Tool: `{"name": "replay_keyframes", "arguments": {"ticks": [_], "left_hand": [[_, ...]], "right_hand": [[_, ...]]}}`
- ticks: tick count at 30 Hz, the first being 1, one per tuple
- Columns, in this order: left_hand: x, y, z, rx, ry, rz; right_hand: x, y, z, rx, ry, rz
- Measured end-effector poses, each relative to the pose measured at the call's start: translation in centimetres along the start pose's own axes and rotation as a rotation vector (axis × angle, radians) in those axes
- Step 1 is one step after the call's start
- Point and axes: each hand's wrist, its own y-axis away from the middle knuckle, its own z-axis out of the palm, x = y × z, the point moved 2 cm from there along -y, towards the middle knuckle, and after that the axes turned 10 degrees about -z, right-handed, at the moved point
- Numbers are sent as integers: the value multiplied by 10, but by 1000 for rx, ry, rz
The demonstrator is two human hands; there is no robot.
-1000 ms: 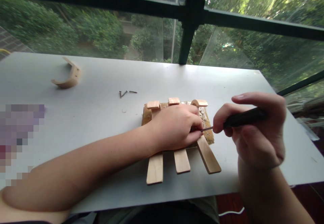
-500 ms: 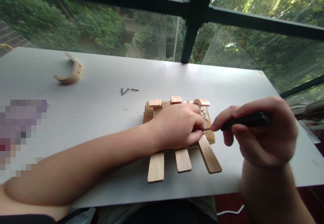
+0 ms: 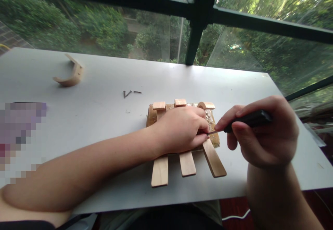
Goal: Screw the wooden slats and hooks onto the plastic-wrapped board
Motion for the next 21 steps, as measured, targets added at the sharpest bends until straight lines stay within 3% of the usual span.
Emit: {"name": "replay_keyframes", "arguments": {"ticks": [8, 15, 21], "left_hand": [[1, 0, -1, 9, -15, 1], [0, 0, -1, 3, 9, -47], [-1, 0, -2, -26, 24, -54]], "right_hand": [[-2, -3, 2, 6, 54, 30], [-1, 2, 1, 121, 125, 74], [0, 1, -2, 124, 106, 59]]}}
